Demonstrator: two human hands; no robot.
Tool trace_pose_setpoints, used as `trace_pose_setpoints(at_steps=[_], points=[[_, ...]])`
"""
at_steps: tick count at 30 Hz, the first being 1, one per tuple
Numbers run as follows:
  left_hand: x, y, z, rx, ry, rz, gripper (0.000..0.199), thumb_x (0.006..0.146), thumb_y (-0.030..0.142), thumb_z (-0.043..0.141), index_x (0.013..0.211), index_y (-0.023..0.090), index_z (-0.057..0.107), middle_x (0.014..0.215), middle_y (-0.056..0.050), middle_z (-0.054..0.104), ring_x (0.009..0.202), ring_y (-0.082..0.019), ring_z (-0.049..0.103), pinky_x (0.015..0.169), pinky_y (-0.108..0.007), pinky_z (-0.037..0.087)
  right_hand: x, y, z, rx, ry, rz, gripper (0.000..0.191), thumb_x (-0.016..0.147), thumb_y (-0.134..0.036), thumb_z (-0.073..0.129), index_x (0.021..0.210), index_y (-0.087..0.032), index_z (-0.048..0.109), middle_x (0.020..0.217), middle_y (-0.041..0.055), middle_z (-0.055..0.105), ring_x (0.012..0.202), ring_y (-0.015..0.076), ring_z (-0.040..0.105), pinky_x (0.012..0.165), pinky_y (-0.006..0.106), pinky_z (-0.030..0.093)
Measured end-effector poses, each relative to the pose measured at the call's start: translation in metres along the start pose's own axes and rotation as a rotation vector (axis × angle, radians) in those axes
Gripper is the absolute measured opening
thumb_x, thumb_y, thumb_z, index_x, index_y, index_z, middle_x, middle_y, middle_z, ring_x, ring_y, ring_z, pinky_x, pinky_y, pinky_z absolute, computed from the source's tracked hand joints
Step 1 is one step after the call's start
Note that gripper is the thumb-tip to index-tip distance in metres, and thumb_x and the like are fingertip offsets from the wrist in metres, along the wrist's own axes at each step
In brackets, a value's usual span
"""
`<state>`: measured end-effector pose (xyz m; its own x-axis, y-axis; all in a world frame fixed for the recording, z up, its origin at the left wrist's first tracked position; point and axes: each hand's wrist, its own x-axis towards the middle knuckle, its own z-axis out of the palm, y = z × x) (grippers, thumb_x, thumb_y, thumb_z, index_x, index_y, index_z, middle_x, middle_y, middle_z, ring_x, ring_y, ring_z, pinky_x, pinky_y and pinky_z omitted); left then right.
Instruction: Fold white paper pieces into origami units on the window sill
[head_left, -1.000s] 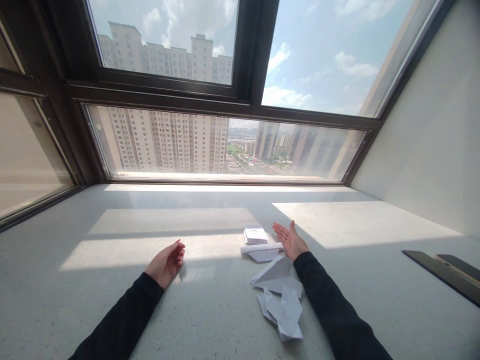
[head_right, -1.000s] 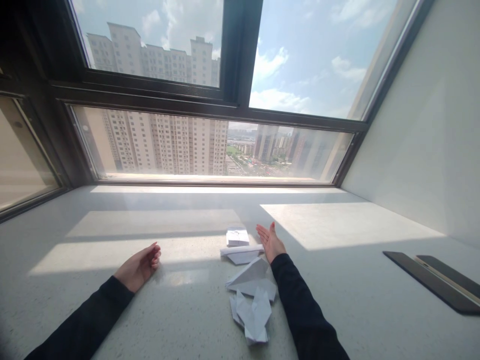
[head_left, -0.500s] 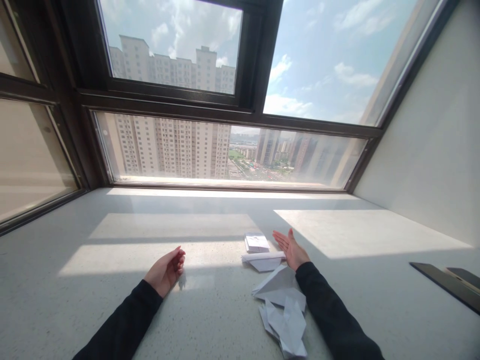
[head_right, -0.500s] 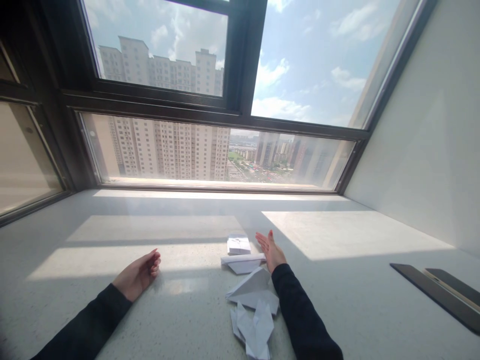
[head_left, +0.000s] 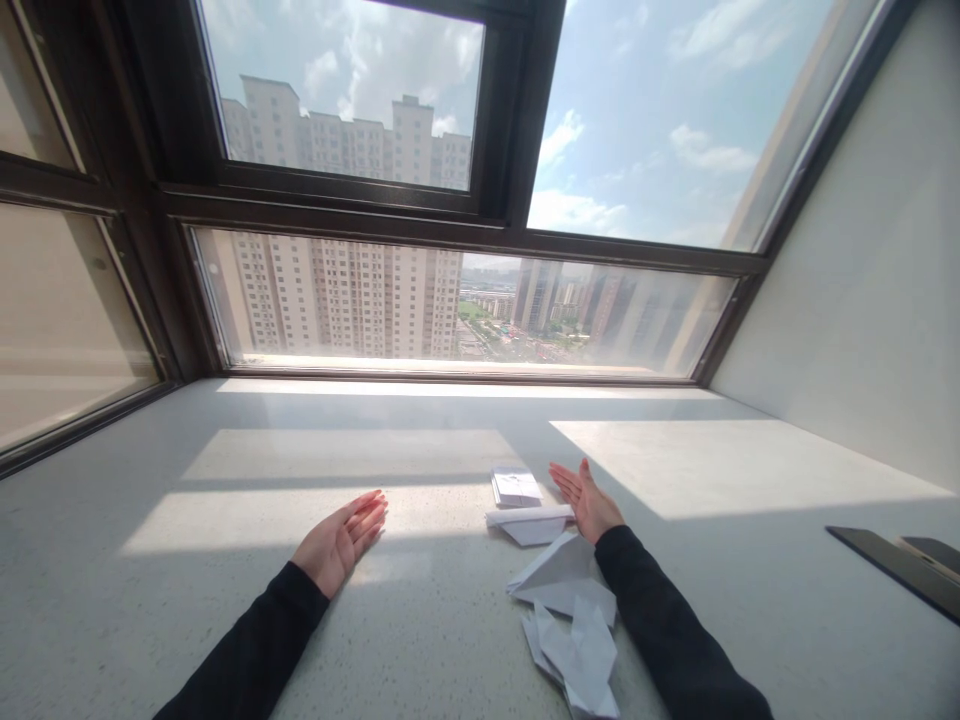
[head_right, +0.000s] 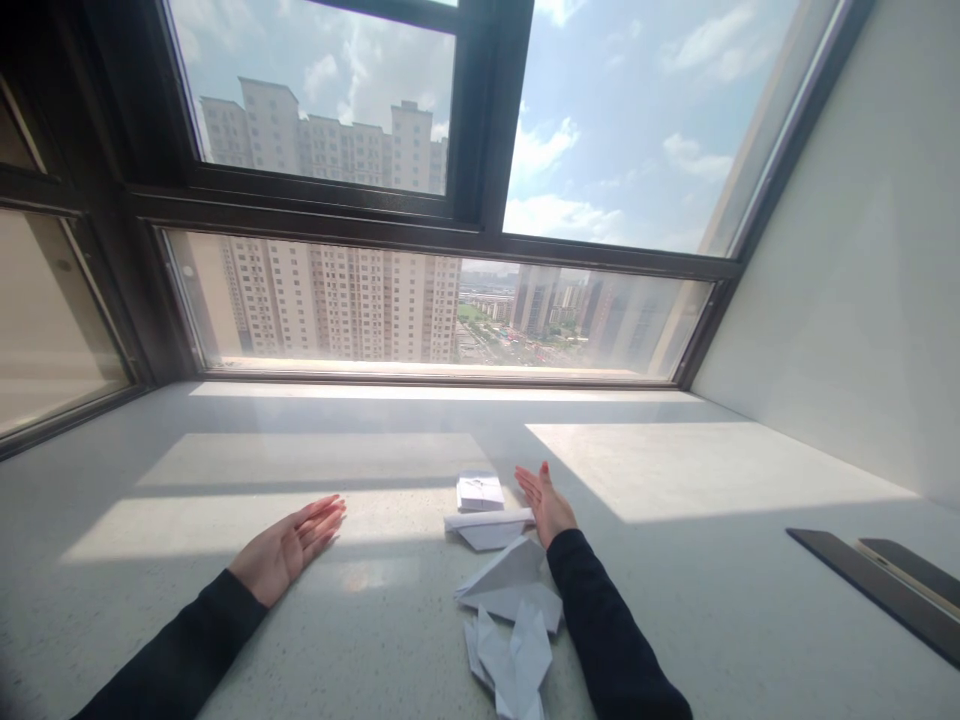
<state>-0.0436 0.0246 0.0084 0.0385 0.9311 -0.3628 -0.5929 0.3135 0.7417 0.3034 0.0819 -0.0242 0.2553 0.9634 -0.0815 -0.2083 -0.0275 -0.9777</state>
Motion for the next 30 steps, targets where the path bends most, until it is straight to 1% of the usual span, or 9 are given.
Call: trace_pose_setpoints(at_steps=[5, 9, 14, 20, 24, 30], points=[[0.0005, 0.0, -0.0011, -0.001, 0.005, -0.003, 0.019, 0.077, 0.011, 0.045, 0.091, 0.01, 0.057, 0.104, -0.012, 0.057, 0.095, -0.017, 0.055, 0.071, -0.021, 0.049, -0.0005, -0.0001, 0.0, -0.008, 0.002, 0.001, 0.054, 0.08, -0.054, 0.025, 0.093, -0.017, 0.061, 0.116, 0.0078, 0.052, 0.115, 0.0169, 0.038, 0.1, 0.031, 0.021], [0.0, -0.0001, -0.0011, 0.003, 0.002, -0.004, 0.019, 0.076, 0.01, 0.044, 0.091, 0.01, 0.057, 0.107, -0.012, 0.056, 0.098, -0.018, 0.053, 0.072, -0.021, 0.049, -0.0008, 0.0003, 0.0003, -0.006, 0.001, -0.003, 0.053, 0.079, -0.054, 0.026, 0.094, -0.017, 0.061, 0.115, 0.0083, 0.052, 0.114, 0.0176, 0.038, 0.101, 0.031, 0.02], [-0.001, -0.0001, -0.0006, -0.001, -0.008, -0.002, 0.02, 0.076, 0.009, 0.044, 0.09, 0.01, 0.057, 0.107, -0.012, 0.056, 0.098, -0.019, 0.054, 0.071, -0.022, 0.05, 0.0, 0.0014, 0.0001, -0.011, 0.003, -0.015, 0.056, 0.077, -0.057, 0.029, 0.095, -0.015, 0.062, 0.115, 0.0104, 0.052, 0.115, 0.0201, 0.038, 0.1, 0.032, 0.021], [-0.0006, 0.0001, -0.0014, 0.009, -0.024, 0.003, 0.02, 0.076, 0.009, 0.044, 0.091, 0.009, 0.058, 0.104, -0.013, 0.058, 0.093, -0.019, 0.056, 0.069, -0.022, 0.051, 0.0003, 0.0011, 0.0006, -0.007, 0.003, -0.005, 0.054, 0.078, -0.055, 0.028, 0.091, -0.016, 0.063, 0.114, 0.0099, 0.053, 0.114, 0.0188, 0.039, 0.1, 0.032, 0.021], [0.0, -0.0004, -0.0025, 0.018, -0.046, 0.011, 0.021, 0.075, 0.009, 0.044, 0.09, 0.008, 0.059, 0.1, -0.013, 0.06, 0.091, -0.019, 0.058, 0.07, -0.023, 0.051, 0.0, 0.0006, 0.0007, -0.007, -0.004, -0.005, 0.053, 0.08, -0.053, 0.025, 0.087, -0.017, 0.063, 0.112, 0.0087, 0.055, 0.114, 0.0178, 0.039, 0.1, 0.032, 0.021], [0.0008, -0.0008, -0.0035, 0.024, -0.064, 0.01, 0.021, 0.075, 0.009, 0.045, 0.089, 0.009, 0.06, 0.099, -0.013, 0.061, 0.091, -0.02, 0.058, 0.072, -0.024, 0.051, 0.0004, 0.0016, 0.0004, -0.022, -0.009, -0.02, 0.055, 0.078, -0.056, 0.026, 0.089, -0.018, 0.063, 0.111, 0.0091, 0.055, 0.115, 0.0191, 0.038, 0.1, 0.034, 0.021]])
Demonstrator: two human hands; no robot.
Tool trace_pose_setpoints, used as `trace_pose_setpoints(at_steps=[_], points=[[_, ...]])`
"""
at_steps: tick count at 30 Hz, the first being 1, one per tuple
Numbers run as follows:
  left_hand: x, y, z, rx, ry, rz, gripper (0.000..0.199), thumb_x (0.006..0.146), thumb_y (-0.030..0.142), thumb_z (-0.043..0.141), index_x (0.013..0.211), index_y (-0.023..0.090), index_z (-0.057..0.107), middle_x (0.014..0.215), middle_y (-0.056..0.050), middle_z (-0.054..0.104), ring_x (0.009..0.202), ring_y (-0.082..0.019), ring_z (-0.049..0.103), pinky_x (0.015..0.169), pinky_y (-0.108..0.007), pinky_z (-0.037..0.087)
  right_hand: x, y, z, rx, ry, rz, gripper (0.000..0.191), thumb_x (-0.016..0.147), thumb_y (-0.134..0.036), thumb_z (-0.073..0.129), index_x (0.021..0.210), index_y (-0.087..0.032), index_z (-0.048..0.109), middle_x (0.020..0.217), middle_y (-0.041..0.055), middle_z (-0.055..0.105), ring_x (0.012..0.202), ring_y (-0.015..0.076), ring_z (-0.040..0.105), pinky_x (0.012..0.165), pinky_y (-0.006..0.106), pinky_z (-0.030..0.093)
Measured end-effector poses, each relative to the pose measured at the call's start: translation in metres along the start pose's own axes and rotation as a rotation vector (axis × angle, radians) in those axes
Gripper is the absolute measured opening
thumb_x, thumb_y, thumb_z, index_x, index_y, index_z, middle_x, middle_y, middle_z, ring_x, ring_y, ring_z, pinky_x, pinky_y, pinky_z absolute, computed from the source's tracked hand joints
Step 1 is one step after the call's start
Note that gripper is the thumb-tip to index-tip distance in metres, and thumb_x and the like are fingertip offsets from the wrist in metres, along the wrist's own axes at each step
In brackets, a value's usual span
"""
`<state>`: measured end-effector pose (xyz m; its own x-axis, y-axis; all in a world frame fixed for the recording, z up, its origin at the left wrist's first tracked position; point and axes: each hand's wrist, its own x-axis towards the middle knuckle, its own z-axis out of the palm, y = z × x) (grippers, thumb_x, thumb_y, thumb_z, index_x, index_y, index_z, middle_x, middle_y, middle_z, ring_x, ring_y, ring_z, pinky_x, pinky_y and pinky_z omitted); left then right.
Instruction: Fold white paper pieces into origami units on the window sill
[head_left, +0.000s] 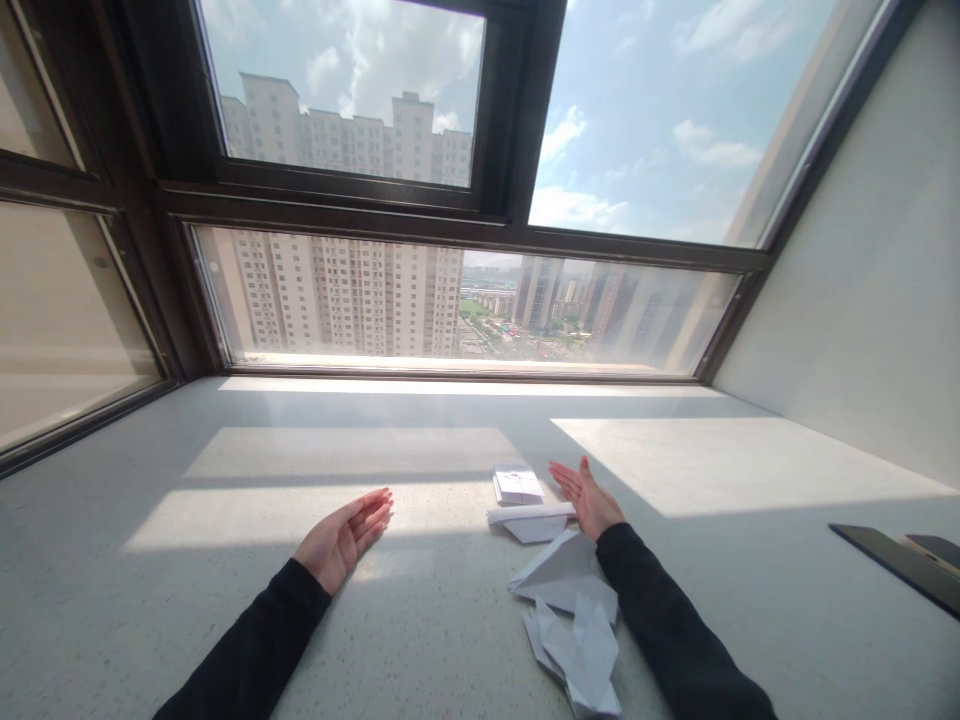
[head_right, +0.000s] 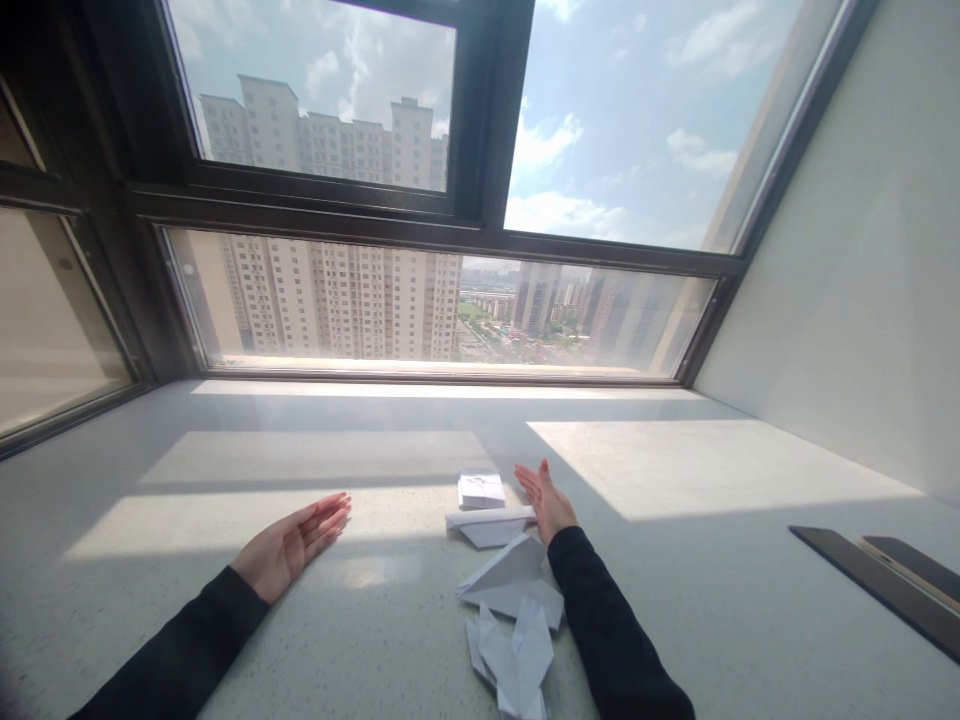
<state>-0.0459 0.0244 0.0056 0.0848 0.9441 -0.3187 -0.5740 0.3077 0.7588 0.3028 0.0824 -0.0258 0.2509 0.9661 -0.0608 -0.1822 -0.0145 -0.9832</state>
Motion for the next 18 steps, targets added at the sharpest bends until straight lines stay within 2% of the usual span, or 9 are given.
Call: trace_pose_setpoints(at_steps=[9, 18], points=[[-0.0001, 0.0005, 0.0005, 0.005, 0.007, 0.002, 0.022, 0.076, 0.009, 0.043, 0.09, 0.008, 0.06, 0.101, -0.013, 0.06, 0.093, -0.02, 0.057, 0.072, -0.024, 0.05, 0.0017, 0.0015, -0.001, 0.002, -0.007, 0.006, 0.053, 0.079, -0.056, 0.025, 0.089, -0.019, 0.062, 0.111, 0.0069, 0.056, 0.114, 0.0173, 0.038, 0.101, 0.032, 0.02], [-0.0009, 0.001, 0.0009, 0.007, 0.003, -0.006, 0.021, 0.076, 0.008, 0.043, 0.089, 0.007, 0.059, 0.104, -0.014, 0.058, 0.095, -0.021, 0.055, 0.072, -0.023, 0.05, 0.0024, 0.0025, -0.002, -0.002, 0.0, 0.006, 0.055, 0.078, -0.056, 0.026, 0.092, -0.017, 0.062, 0.113, 0.009, 0.054, 0.114, 0.0183, 0.039, 0.1, 0.032, 0.022]])
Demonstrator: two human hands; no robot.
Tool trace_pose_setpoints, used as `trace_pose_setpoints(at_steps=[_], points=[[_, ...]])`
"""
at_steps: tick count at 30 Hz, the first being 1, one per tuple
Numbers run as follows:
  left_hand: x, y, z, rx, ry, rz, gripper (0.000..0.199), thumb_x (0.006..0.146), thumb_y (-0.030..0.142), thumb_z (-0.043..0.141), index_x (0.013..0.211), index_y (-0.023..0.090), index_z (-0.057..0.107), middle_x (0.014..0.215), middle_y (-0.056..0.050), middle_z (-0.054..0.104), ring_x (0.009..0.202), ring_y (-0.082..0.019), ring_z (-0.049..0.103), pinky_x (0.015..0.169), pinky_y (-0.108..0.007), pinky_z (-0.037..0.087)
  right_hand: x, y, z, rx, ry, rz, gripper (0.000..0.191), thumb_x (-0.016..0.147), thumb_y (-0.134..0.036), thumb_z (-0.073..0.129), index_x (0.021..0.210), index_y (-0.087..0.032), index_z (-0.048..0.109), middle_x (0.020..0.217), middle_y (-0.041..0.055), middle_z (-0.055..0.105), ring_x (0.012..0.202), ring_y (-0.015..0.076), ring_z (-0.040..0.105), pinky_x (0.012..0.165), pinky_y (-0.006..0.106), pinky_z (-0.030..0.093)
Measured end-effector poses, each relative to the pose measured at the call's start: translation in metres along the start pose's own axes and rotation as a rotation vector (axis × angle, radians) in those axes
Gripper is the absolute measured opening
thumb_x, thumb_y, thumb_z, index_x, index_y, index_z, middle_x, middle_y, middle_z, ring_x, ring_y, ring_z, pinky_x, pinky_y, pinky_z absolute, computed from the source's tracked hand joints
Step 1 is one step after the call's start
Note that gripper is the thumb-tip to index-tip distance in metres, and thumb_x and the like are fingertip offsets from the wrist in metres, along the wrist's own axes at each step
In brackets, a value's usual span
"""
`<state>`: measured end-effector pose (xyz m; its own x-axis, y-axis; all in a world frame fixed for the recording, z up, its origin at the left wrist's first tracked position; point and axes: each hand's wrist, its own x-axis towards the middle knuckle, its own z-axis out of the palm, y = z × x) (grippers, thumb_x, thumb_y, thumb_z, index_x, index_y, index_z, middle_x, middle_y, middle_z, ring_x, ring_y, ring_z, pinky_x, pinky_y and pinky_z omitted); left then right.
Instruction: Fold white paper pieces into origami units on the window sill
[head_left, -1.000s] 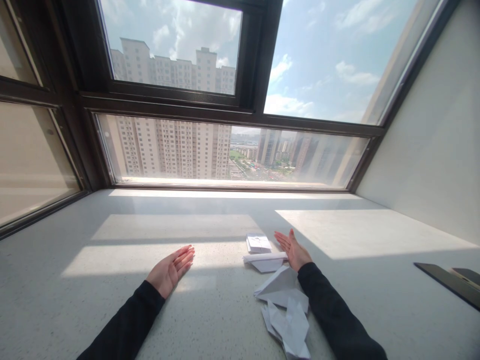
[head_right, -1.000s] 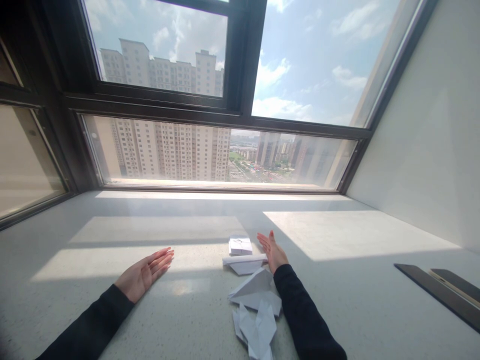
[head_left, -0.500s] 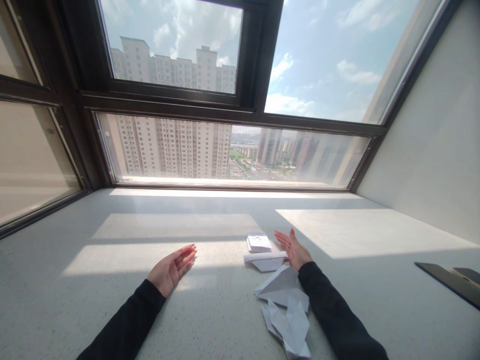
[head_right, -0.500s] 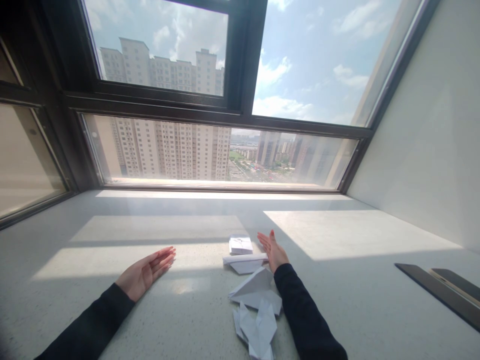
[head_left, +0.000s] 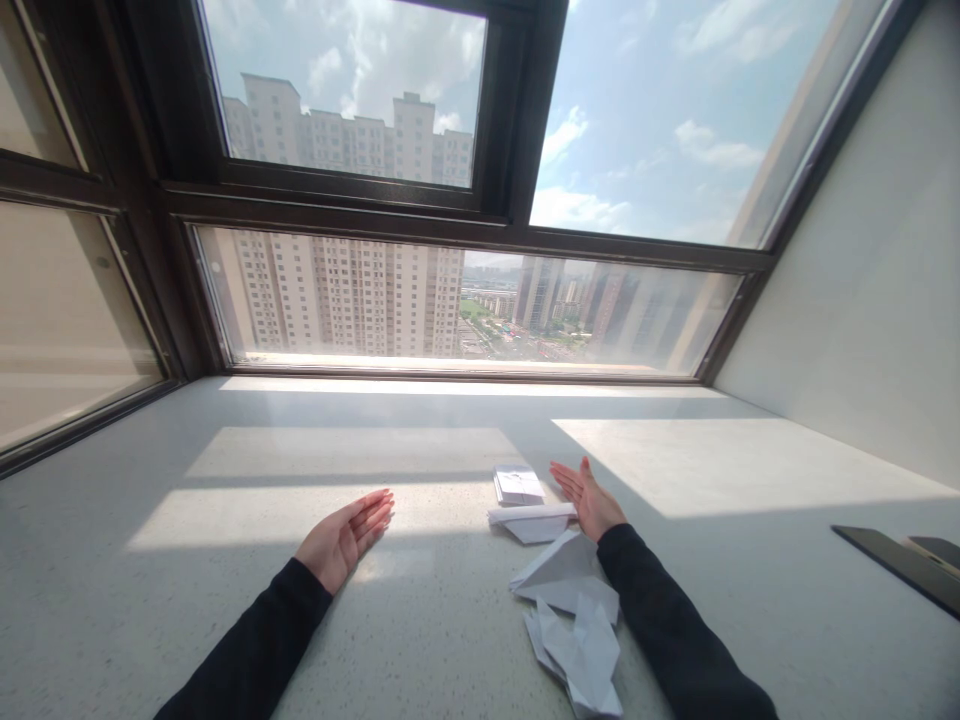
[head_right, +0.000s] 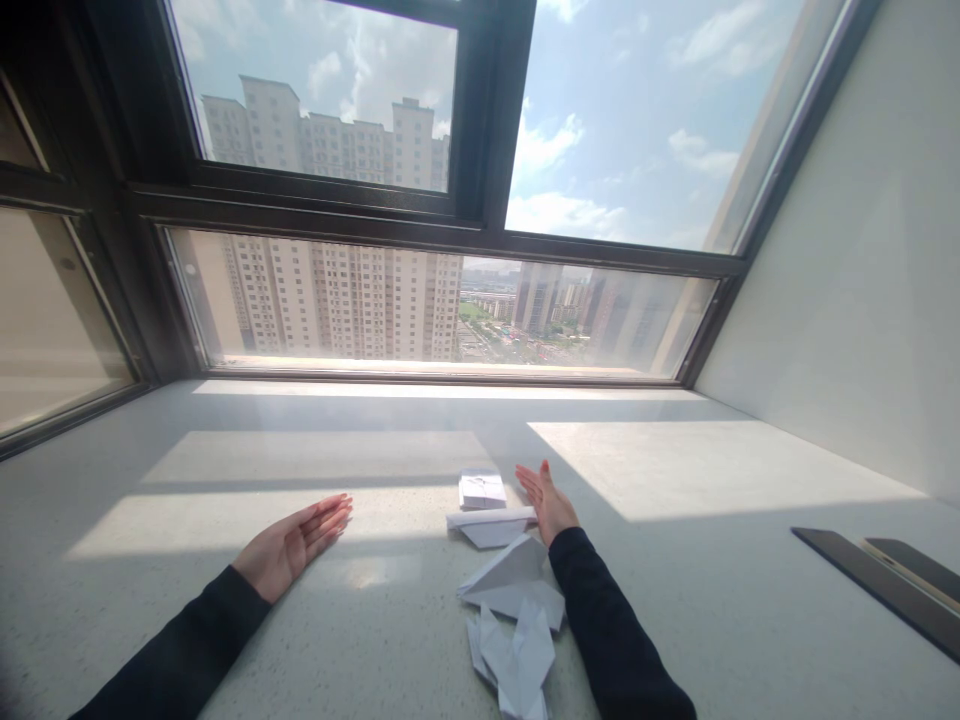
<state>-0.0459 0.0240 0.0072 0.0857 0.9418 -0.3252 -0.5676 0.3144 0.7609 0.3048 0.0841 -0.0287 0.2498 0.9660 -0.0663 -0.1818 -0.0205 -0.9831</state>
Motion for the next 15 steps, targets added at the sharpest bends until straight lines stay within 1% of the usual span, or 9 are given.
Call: trace_pose_setpoints(at_steps=[6, 15], points=[[-0.0001, -0.0002, -0.0004, 0.01, -0.012, -0.001, 0.022, 0.076, 0.009, 0.043, 0.093, 0.007, 0.057, 0.112, -0.014, 0.054, 0.1, -0.021, 0.052, 0.074, -0.023, 0.05, -0.0017, -0.0018, 0.0016, 0.022, 0.019, 0.009, 0.053, 0.08, -0.054, 0.026, 0.091, -0.016, 0.061, 0.11, 0.0088, 0.056, 0.113, 0.0175, 0.04, 0.1, 0.033, 0.021], [0.0015, -0.0003, -0.0021, 0.012, -0.023, -0.009, 0.022, 0.077, 0.01, 0.043, 0.094, 0.008, 0.057, 0.115, -0.014, 0.051, 0.103, -0.021, 0.05, 0.076, -0.023, 0.049, -0.0028, -0.0028, 0.002, 0.023, 0.019, 0.005, 0.052, 0.08, -0.054, 0.026, 0.089, -0.016, 0.061, 0.111, 0.01, 0.056, 0.113, 0.0177, 0.04, 0.1, 0.033, 0.021]])
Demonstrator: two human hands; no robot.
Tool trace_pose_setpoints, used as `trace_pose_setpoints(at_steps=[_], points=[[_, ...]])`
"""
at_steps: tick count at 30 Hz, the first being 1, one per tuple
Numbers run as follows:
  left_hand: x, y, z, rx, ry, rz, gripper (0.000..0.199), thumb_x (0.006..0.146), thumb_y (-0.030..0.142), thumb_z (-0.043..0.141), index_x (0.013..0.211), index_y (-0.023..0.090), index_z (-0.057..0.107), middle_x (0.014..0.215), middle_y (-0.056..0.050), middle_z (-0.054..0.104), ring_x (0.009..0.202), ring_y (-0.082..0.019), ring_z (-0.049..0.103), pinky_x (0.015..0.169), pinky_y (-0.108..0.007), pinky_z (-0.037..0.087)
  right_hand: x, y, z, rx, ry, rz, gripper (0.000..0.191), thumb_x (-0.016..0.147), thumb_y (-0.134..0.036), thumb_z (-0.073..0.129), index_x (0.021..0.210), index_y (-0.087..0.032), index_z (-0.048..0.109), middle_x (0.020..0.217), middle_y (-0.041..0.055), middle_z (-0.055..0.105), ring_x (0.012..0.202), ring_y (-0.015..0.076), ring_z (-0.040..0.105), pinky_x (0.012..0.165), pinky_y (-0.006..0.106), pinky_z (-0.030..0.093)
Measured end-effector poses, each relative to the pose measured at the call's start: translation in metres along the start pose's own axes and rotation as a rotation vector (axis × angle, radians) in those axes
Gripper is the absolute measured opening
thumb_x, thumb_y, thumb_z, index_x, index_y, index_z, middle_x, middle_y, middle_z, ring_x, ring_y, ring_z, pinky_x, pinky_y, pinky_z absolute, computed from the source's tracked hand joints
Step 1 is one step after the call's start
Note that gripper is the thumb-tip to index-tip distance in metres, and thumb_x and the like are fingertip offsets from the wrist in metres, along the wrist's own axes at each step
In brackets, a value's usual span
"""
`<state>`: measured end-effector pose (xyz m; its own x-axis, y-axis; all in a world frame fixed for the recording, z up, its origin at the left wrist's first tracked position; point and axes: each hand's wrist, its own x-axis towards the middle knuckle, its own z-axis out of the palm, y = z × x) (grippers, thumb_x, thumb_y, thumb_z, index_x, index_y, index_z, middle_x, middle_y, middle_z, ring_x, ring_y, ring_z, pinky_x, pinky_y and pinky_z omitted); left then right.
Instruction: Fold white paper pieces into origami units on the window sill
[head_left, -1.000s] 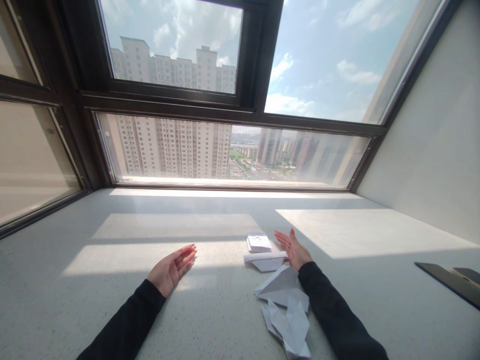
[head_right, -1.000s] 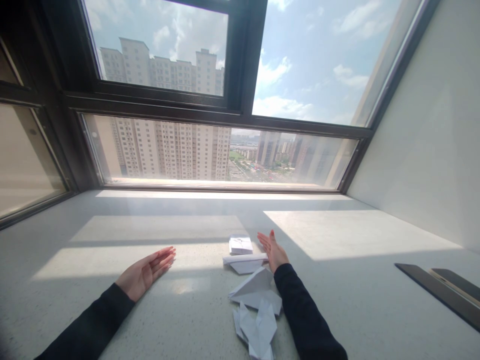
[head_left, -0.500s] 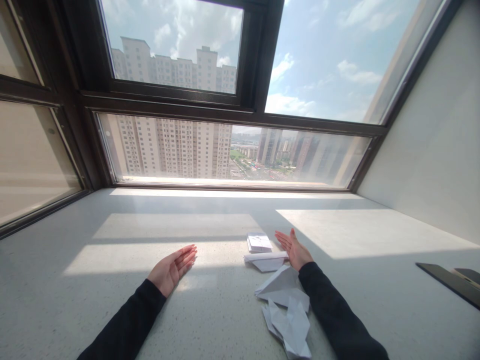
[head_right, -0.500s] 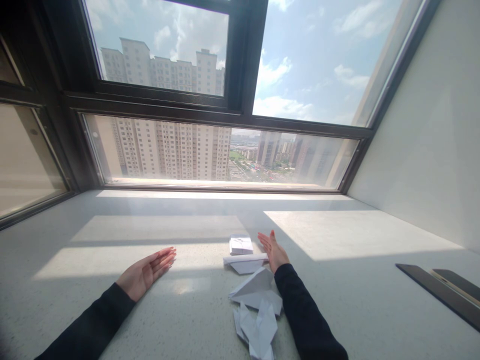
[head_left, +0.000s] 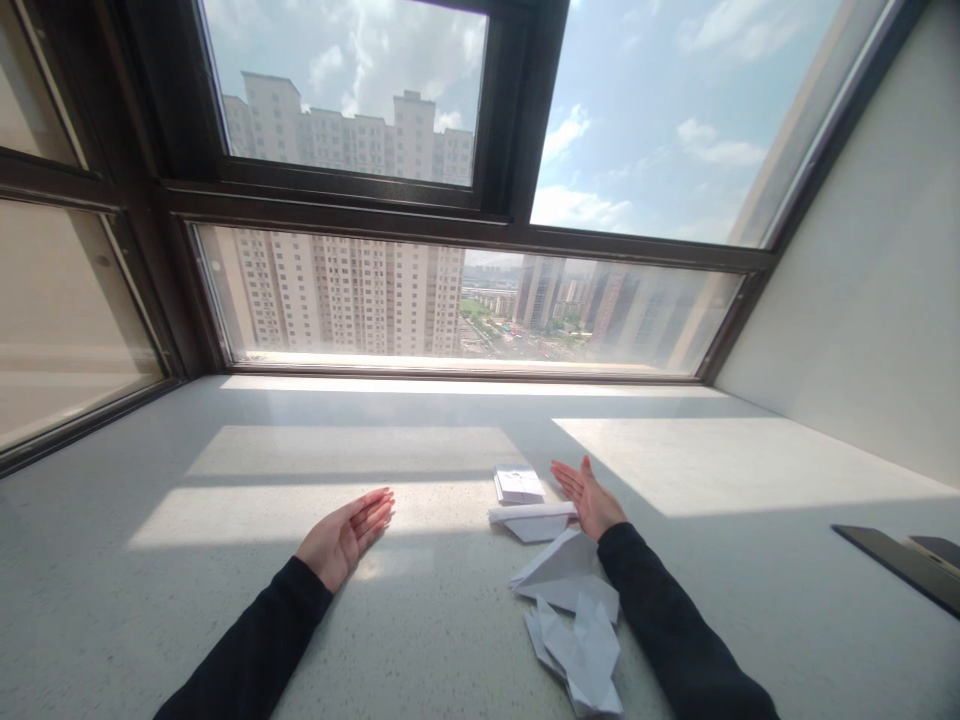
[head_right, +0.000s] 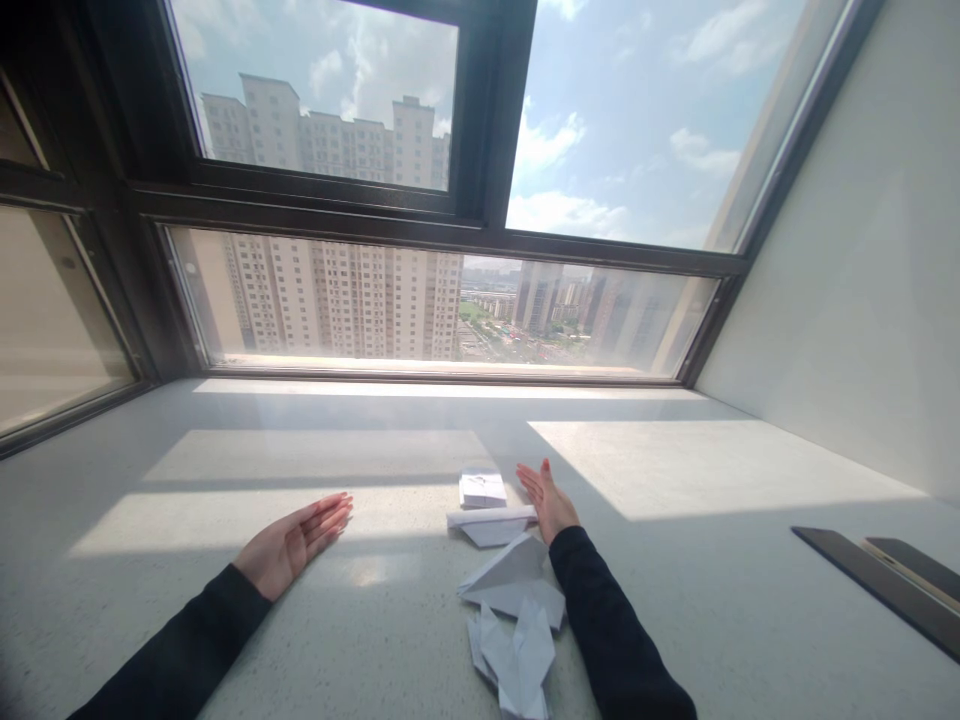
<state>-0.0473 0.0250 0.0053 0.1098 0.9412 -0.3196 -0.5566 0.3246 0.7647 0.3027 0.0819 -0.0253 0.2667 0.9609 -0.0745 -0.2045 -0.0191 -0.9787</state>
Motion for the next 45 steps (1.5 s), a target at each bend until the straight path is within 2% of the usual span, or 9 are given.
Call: trace_pose_setpoints(at_steps=[23, 29, 32, 35, 38, 39, 42, 43, 45], points=[[0.001, 0.0, -0.001, -0.01, -0.007, -0.007, 0.023, 0.077, 0.01, 0.042, 0.093, 0.008, 0.057, 0.115, -0.013, 0.052, 0.102, -0.021, 0.051, 0.075, -0.023, 0.049, 0.001, 0.002, -0.001, -0.036, 0.0, -0.019, 0.054, 0.079, -0.055, 0.026, 0.092, -0.016, 0.06, 0.112, 0.0114, 0.055, 0.112, 0.0177, 0.041, 0.099, 0.032, 0.024], [0.003, -0.001, -0.002, 0.007, -0.014, -0.002, 0.021, 0.075, 0.013, 0.045, 0.091, 0.009, 0.058, 0.113, -0.013, 0.053, 0.103, -0.021, 0.05, 0.079, -0.025, 0.047, 0.002, 0.004, 0.0, -0.185, 0.025, -0.08, 0.06, 0.077, -0.059, 0.022, 0.097, -0.015, 0.059, 0.112, 0.0115, 0.054, 0.109, 0.0185, 0.045, 0.096, 0.032, 0.028], [0.004, -0.003, -0.001, 0.081, -0.066, 0.05, 0.023, 0.072, 0.02, 0.05, 0.091, 0.01, 0.06, 0.112, -0.013, 0.054, 0.104, -0.022, 0.049, 0.083, -0.028, 0.043, 0.002, 0.005, 0.005, -0.263, 0.048, -0.097, 0.062, 0.075, -0.059, 0.025, 0.098, -0.013, 0.059, 0.112, 0.0131, 0.054, 0.109, 0.0199, 0.044, 0.095, 0.031, 0.029], [-0.001, -0.004, 0.003, 0.317, -0.207, 0.148, 0.029, 0.068, 0.027, 0.056, 0.092, 0.013, 0.061, 0.111, -0.011, 0.055, 0.104, -0.024, 0.048, 0.087, -0.032, 0.039, 0.0, 0.005, 0.012, -0.374, 0.071, -0.121, 0.06, 0.072, -0.058, 0.031, 0.096, -0.011, 0.06, 0.109, 0.013, 0.056, 0.109, 0.0216, 0.045, 0.094, 0.032, 0.031], [-0.017, -0.007, 0.016, 0.732, -0.403, 0.299, 0.03, 0.069, 0.032, 0.055, 0.094, 0.017, 0.061, 0.107, -0.01, 0.058, 0.1, -0.024, 0.05, 0.087, -0.035, 0.037, -0.005, 0.006, 0.024, -0.493, 0.087, -0.153, 0.056, 0.07, -0.057, 0.035, 0.092, -0.012, 0.061, 0.106, 0.0114, 0.058, 0.108, 0.0239, 0.044, 0.093, 0.034, 0.03], [-0.024, -0.011, 0.021, 0.871, -0.467, 0.386, 0.029, 0.071, 0.033, 0.052, 0.095, 0.018, 0.06, 0.106, -0.009, 0.058, 0.1, -0.023, 0.05, 0.086, -0.035, 0.037, -0.007, 0.006, 0.03, -0.53, 0.088, -0.165, 0.055, 0.07, -0.056, 0.035, 0.091, -0.013, 0.061, 0.105, 0.0112, 0.059, 0.109, 0.0249, 0.044, 0.094, 0.036, 0.029], [-0.045, -0.032, 0.038, 1.167, -0.606, 0.794, 0.028, 0.073, 0.03, 0.049, 0.099, 0.023, 0.057, 0.107, -0.005, 0.058, 0.1, -0.02, 0.049, 0.089, -0.032, 0.034, -0.014, 0.01, 0.05, -0.623, 0.073, -0.21, 0.056, 0.072, -0.057, 0.03, 0.092, -0.013, 0.06, 0.103, 0.0124, 0.059, 0.111, 0.0264, 0.041, 0.094, 0.038, 0.028], [-0.05, -0.044, 0.043, 1.263, -0.694, 0.905, 0.028, 0.073, 0.029, 0.049, 0.1, 0.024, 0.056, 0.106, -0.003, 0.058, 0.1, -0.019, 0.049, 0.09, -0.03, 0.034, -0.016, 0.012, 0.059, -0.647, 0.056, -0.227, 0.058, 0.073, -0.057, 0.027, 0.094, -0.013, 0.059, 0.104, 0.0128, 0.058, 0.111, 0.0262, 0.041, 0.094, 0.038, 0.028], [-0.053, -0.072, 0.051, 1.468, -0.941, 1.104, 0.027, 0.077, 0.03, 0.045, 0.103, 0.031, 0.053, 0.102, 0.004, 0.061, 0.101, -0.013, 0.049, 0.088, -0.024, 0.035, -0.022, 0.016, 0.078, -0.684, -0.011, -0.277, 0.061, 0.075, -0.057, 0.021, 0.099, -0.014, 0.056, 0.105, 0.0133, 0.057, 0.11, 0.0254, 0.042, 0.093, 0.039, 0.028]])
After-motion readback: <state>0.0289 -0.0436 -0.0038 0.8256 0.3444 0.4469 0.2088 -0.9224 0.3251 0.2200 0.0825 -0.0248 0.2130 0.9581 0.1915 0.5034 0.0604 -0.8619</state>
